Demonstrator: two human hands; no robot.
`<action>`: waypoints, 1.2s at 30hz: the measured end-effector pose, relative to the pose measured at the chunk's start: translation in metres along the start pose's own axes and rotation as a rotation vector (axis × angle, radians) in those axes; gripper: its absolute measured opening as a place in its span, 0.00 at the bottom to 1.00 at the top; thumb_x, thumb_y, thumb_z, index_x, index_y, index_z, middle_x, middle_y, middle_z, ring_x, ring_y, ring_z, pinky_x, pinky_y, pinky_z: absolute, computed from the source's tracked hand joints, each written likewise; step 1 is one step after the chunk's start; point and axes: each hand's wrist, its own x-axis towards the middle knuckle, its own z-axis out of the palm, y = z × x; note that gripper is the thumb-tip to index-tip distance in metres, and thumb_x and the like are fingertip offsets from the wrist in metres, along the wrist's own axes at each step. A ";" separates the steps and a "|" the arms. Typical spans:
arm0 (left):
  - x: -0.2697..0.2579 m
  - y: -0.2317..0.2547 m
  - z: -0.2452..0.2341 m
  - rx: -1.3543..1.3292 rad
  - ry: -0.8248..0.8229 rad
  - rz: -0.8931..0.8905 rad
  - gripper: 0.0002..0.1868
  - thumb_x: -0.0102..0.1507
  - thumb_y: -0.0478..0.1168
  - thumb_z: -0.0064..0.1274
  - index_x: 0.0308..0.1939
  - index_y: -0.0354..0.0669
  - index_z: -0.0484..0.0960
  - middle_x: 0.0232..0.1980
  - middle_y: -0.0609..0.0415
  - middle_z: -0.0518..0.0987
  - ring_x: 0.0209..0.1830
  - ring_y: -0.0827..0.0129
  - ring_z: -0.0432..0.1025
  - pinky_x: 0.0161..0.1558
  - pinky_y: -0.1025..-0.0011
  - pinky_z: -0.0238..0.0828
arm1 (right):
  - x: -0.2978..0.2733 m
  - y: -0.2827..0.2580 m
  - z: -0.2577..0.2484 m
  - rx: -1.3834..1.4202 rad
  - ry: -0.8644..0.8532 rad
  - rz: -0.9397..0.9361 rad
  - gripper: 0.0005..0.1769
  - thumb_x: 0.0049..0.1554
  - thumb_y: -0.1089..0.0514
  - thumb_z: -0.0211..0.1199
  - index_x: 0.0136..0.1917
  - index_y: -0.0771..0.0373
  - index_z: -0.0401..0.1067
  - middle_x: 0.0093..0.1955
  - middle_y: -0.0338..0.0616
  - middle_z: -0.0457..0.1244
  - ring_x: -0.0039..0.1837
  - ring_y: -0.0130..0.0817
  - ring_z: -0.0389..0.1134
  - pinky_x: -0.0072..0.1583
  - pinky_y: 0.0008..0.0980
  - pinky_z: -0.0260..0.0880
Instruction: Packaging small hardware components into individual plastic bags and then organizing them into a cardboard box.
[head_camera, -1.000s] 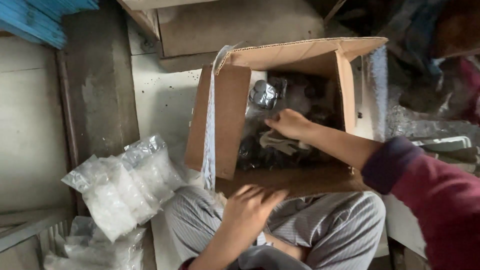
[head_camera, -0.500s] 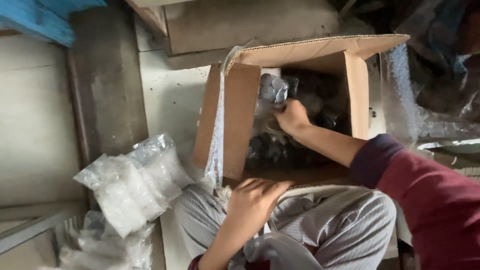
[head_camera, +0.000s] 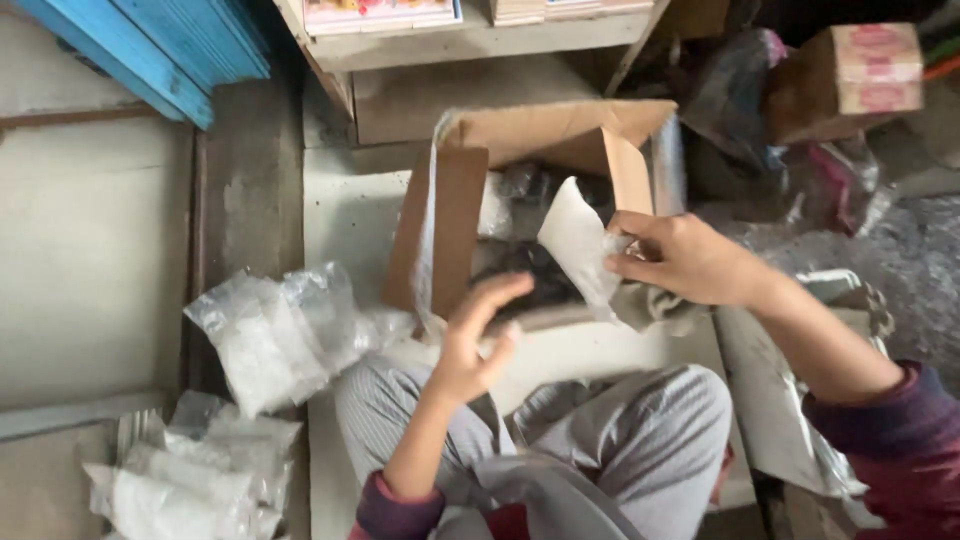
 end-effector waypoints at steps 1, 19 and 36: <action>0.004 0.020 -0.001 -0.003 0.000 0.004 0.25 0.63 0.35 0.48 0.65 0.43 0.77 0.64 0.45 0.77 0.68 0.51 0.68 0.67 0.55 0.63 | -0.018 -0.005 -0.011 -0.003 0.004 0.002 0.20 0.53 0.51 0.68 0.58 0.55 0.74 0.37 0.60 0.70 0.50 0.58 0.73 0.52 0.56 0.70; -0.102 0.041 0.080 -1.227 -0.673 -0.584 0.42 0.68 0.51 0.53 0.78 0.32 0.52 0.72 0.31 0.68 0.63 0.44 0.73 0.60 0.51 0.75 | -0.170 -0.068 -0.006 -0.161 0.196 -0.636 0.06 0.61 0.71 0.59 0.52 0.69 0.73 0.59 0.48 0.69 0.41 0.29 0.74 0.43 0.26 0.78; -0.167 0.042 0.122 -1.461 0.275 -0.729 0.36 0.70 0.66 0.38 0.67 0.41 0.68 0.60 0.35 0.75 0.57 0.48 0.72 0.56 0.46 0.72 | -0.173 -0.049 0.217 0.003 0.761 -0.602 0.18 0.66 0.54 0.57 0.68 0.47 0.75 0.77 0.40 0.60 0.80 0.52 0.54 0.78 0.53 0.47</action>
